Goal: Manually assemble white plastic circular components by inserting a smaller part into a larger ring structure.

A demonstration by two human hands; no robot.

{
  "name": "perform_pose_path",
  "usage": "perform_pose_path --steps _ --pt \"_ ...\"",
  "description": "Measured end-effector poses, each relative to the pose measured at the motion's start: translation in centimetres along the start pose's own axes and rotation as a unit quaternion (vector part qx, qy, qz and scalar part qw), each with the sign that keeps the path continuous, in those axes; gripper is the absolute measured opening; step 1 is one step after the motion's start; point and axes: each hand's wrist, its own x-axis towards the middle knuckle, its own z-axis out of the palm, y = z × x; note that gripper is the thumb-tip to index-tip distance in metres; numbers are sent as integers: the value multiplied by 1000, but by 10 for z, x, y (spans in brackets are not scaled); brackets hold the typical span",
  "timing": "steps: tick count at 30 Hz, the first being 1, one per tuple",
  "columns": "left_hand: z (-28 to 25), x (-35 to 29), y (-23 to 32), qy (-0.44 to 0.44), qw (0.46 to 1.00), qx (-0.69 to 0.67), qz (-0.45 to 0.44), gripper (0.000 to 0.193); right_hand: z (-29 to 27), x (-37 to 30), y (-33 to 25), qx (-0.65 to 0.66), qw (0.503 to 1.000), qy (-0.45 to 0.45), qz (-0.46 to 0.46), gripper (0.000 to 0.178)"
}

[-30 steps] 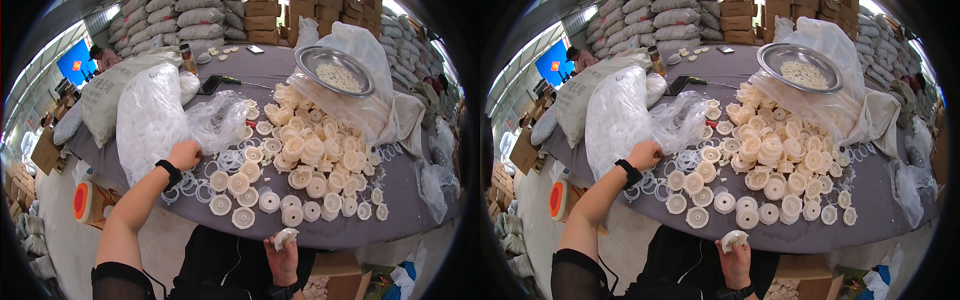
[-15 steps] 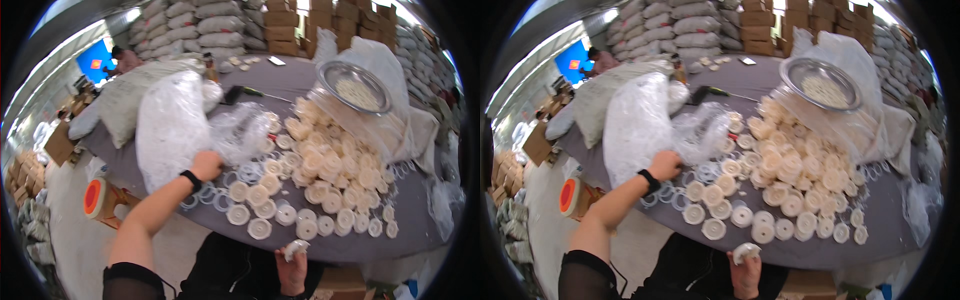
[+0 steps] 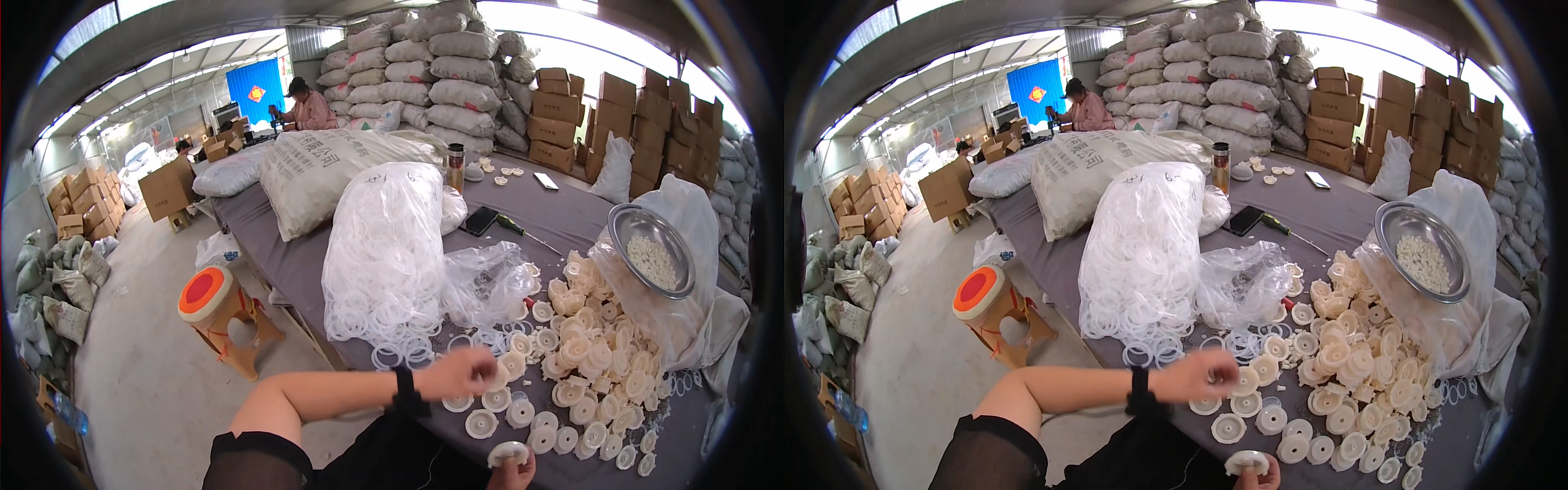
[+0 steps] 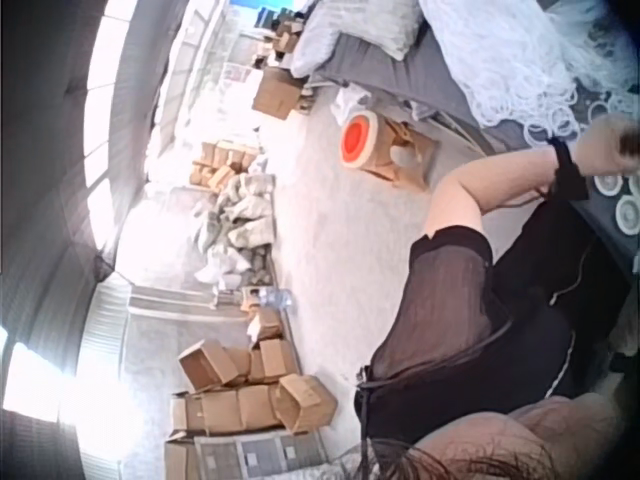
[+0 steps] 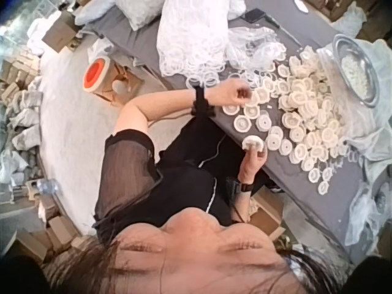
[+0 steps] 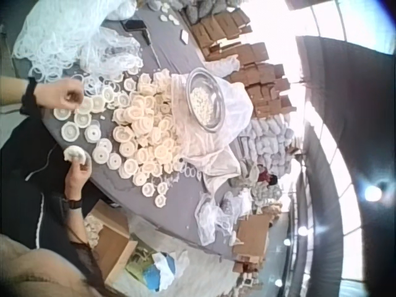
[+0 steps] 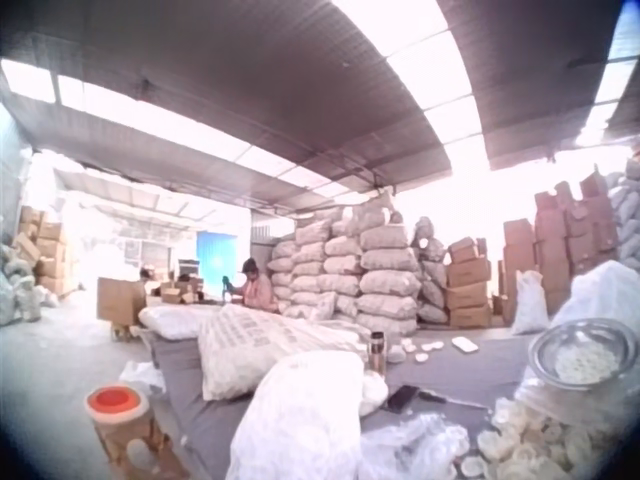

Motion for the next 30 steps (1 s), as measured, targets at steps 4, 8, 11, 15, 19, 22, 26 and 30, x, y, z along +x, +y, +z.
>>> perform_pose_path --steps 4,8,11,15,19,22,26,30 --pt "32 -30 33 -169 949 -237 -124 15 11 1 -3 -169 982 -30 -73 18" --pt "40 -47 29 -254 861 -392 -200 15 13 -10 -15 -350 912 -88 -194 20" --pt "53 -43 23 -304 864 -360 -174 18 27 -21 -31 -427 859 -112 -257 19" --pt "44 -45 34 -275 874 -379 -130 19 29 -26 -32 -394 872 -130 -260 20" --pt "35 -51 40 -253 907 -323 -93 22 31 -28 -27 -382 876 -135 -263 19" --pt "39 -51 36 -248 900 -355 -56 16 33 -30 -25 -373 882 -134 -256 18" --pt "32 -50 41 -261 911 -318 -40 20 38 -31 -27 -366 887 -122 -255 16" --pt "26 -48 48 -260 911 -315 -57 21 38 -29 -28 -362 886 -126 -261 17"
